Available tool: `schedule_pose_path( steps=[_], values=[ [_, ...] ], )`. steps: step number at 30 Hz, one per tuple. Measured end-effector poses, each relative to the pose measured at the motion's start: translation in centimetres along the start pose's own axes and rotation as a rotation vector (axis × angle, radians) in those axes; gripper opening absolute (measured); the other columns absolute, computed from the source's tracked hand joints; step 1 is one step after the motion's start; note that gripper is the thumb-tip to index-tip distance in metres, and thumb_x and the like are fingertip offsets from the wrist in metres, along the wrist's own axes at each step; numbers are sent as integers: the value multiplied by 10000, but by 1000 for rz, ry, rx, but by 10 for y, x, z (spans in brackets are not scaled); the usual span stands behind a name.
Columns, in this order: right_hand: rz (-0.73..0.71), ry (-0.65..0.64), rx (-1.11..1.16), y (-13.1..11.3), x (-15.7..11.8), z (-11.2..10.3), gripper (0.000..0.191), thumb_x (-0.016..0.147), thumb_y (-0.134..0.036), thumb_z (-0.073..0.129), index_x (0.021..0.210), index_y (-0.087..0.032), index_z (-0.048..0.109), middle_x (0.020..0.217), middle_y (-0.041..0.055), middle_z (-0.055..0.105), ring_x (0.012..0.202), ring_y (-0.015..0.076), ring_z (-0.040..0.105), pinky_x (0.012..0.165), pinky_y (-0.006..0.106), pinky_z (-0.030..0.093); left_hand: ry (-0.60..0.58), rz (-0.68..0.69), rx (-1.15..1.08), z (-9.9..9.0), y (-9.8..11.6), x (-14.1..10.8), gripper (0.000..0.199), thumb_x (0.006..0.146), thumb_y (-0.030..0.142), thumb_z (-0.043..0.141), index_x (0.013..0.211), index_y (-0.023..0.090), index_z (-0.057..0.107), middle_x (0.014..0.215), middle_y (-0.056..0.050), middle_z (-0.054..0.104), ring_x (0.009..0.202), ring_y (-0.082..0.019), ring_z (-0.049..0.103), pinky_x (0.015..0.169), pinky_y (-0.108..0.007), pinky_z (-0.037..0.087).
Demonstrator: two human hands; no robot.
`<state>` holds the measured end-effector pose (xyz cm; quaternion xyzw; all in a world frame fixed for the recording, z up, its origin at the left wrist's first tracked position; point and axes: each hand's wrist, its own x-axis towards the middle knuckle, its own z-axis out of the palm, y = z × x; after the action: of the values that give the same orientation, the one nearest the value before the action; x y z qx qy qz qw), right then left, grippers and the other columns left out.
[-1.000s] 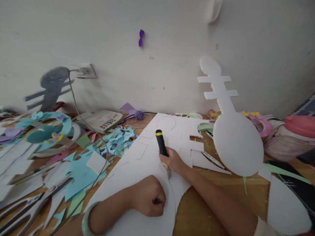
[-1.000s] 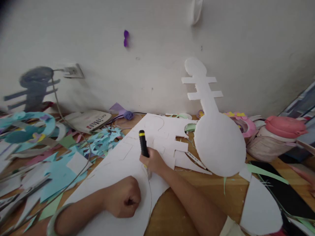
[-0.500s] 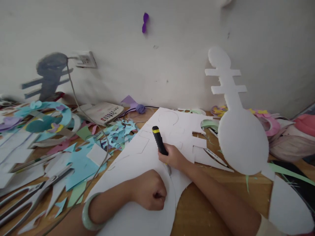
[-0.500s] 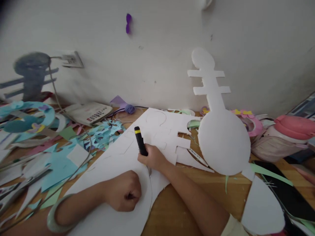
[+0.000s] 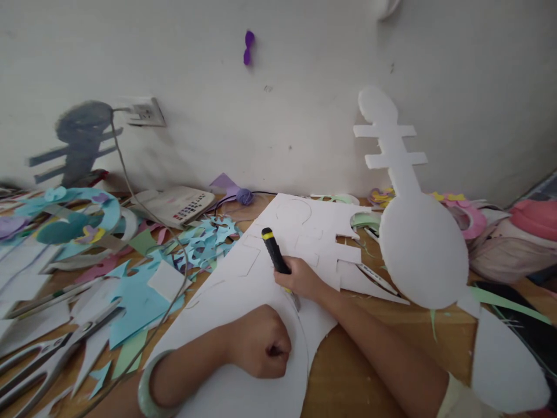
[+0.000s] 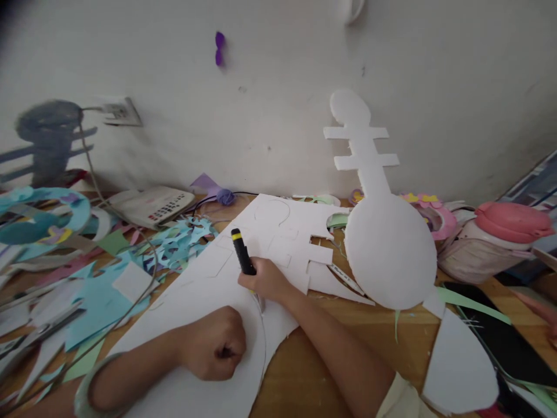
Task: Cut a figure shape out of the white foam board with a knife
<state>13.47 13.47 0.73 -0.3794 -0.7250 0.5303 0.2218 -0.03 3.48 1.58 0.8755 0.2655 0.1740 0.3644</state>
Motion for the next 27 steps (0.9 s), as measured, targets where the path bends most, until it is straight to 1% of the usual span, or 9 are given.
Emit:
schedule_pose_path(
  steps=[4, 7, 11, 14, 17, 21, 27],
  values=[
    [-9, 17, -7, 0, -1, 1, 95, 731, -253, 600, 733, -201, 521, 627, -43, 500, 574, 116, 438, 521, 245, 307, -4, -4, 12, 0, 0, 0, 349, 535, 26, 509, 484, 221, 224, 461, 88, 184, 428, -93, 134, 426, -288, 192],
    [-18, 24, -5, 0, -1, 2, 93, 728, -255, 599, 739, -200, 524, 625, -44, 499, 572, 118, 436, 528, 250, 309, -2, -3, -12, 0, 1, 0, 343, 531, 24, 506, 480, 217, 227, 458, 91, 193, 427, -91, 135, 427, -284, 196],
    [-52, 43, -4, -2, -4, 4, 109, 717, -259, 609, 737, -202, 520, 656, -36, 509, 612, 128, 451, 572, 261, 339, 7, 5, -37, -2, 1, 0, 342, 534, 18, 502, 483, 216, 227, 465, 92, 188, 431, -90, 136, 430, -284, 193],
    [-88, 43, 16, -3, -7, 4, 111, 720, -260, 610, 760, -206, 522, 669, -38, 508, 636, 134, 460, 600, 265, 362, -10, -8, -24, -3, 3, 0, 359, 537, 14, 509, 482, 219, 220, 459, 94, 185, 430, -93, 145, 429, -287, 191],
    [-107, 32, 57, -3, -8, 4, 92, 737, -252, 593, 776, -208, 522, 669, -44, 489, 623, 126, 444, 593, 260, 371, -22, -15, -16, -5, 4, 1, 366, 542, 10, 513, 485, 220, 218, 452, 95, 197, 431, -93, 158, 432, -284, 192],
    [-97, 13, 102, -2, -7, 3, 82, 736, -239, 583, 784, -207, 524, 665, -50, 463, 592, 114, 406, 576, 259, 367, -21, -21, -19, -6, 5, 1, 362, 543, 13, 511, 484, 215, 216, 445, 90, 204, 435, -92, 148, 442, -280, 189],
    [-79, 1, 127, -3, -6, 1, 84, 736, -241, 580, 783, -205, 521, 661, -50, 463, 595, 116, 415, 560, 257, 354, -3, -6, -56, -5, 2, -1, 311, 548, 50, 486, 485, 209, 227, 452, 76, 218, 435, -95, 142, 449, -278, 188]
  ],
)
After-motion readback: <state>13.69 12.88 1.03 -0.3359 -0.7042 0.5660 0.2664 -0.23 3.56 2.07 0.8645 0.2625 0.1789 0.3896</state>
